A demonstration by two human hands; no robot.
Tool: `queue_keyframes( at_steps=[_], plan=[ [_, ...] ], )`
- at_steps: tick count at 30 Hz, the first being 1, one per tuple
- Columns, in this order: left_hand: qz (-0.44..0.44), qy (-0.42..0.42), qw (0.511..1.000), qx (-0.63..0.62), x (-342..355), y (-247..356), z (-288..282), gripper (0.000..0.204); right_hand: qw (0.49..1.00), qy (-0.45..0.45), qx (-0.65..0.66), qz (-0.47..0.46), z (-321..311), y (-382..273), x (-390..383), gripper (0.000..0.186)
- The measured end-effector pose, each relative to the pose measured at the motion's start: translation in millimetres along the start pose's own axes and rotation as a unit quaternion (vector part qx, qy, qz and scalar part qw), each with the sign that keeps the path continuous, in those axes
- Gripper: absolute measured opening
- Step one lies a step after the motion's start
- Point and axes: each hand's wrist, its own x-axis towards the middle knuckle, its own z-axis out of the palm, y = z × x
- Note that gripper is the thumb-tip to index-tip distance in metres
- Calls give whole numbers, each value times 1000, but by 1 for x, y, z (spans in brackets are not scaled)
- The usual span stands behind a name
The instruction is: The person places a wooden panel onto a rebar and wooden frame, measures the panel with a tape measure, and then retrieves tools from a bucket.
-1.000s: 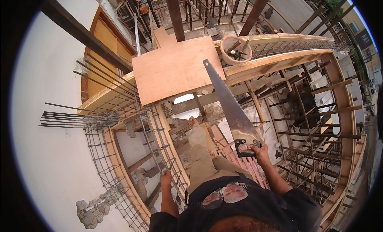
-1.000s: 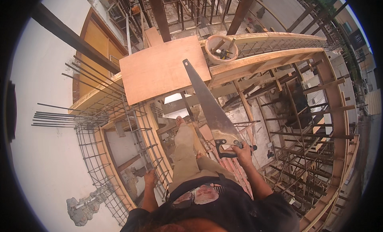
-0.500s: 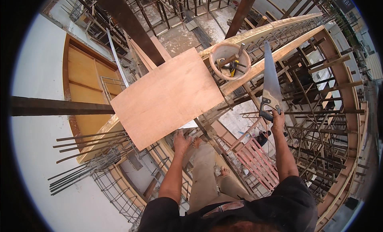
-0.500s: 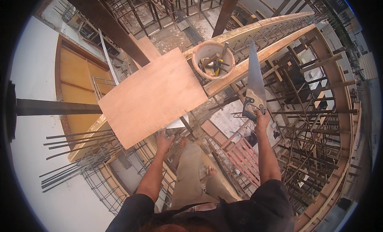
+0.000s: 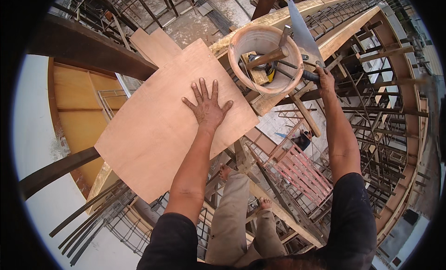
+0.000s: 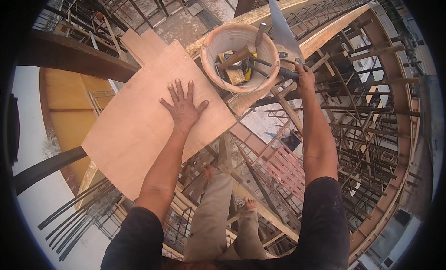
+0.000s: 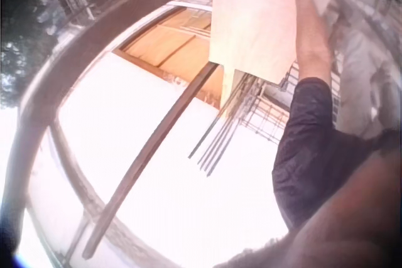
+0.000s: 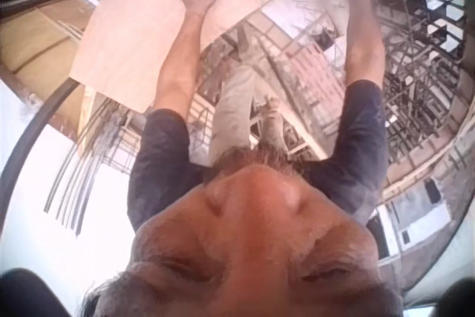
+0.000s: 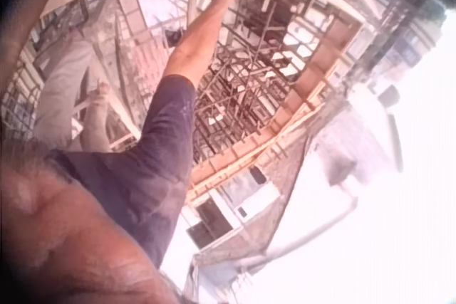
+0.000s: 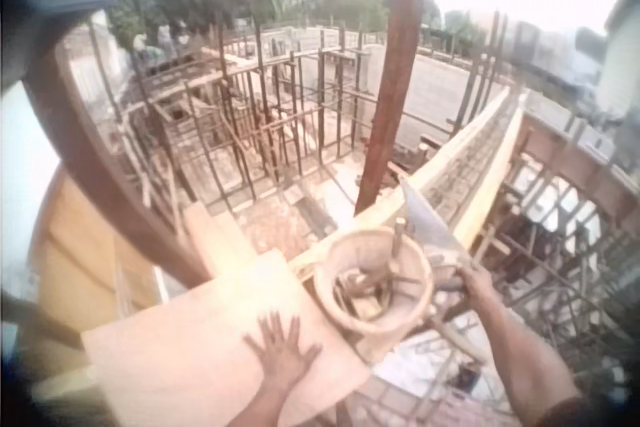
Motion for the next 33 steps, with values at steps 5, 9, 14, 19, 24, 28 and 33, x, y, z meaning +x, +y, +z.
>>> queue_keyframes(
  at_steps=[5, 9, 14, 19, 24, 28, 33],
  plan=[
    [4, -21, 999, 41, 0, 8, 3, 90, 973, 48, -170, -150, 13, 34, 13, 37],
    [-9, -60, 997, 50, 1, 6, 6, 91, 794, 177, -553, -180, 27, 19, -8, 43],
    [-28, -82, 995, 54, -1, -5, -9, 91, 898, -82, -331, -277, 96, -68, -129, 33],
    [-10, -93, 995, 27, 3, 9, -11, 91, 667, -369, -606, -227, 152, -73, -123, 28],
    [-8, -87, 996, 6, 4, 7, -8, 90, 482, -435, -713, -264, 180, -38, -98, 35],
    [-33, -88, 995, -19, -5, -17, -6, 89, 459, -424, -753, -207, 227, -17, -111, 30],
    [30, -52, 995, -79, 5, -3, -13, 87, 537, -429, -665, -292, 158, 2, -65, 30]
  ],
)
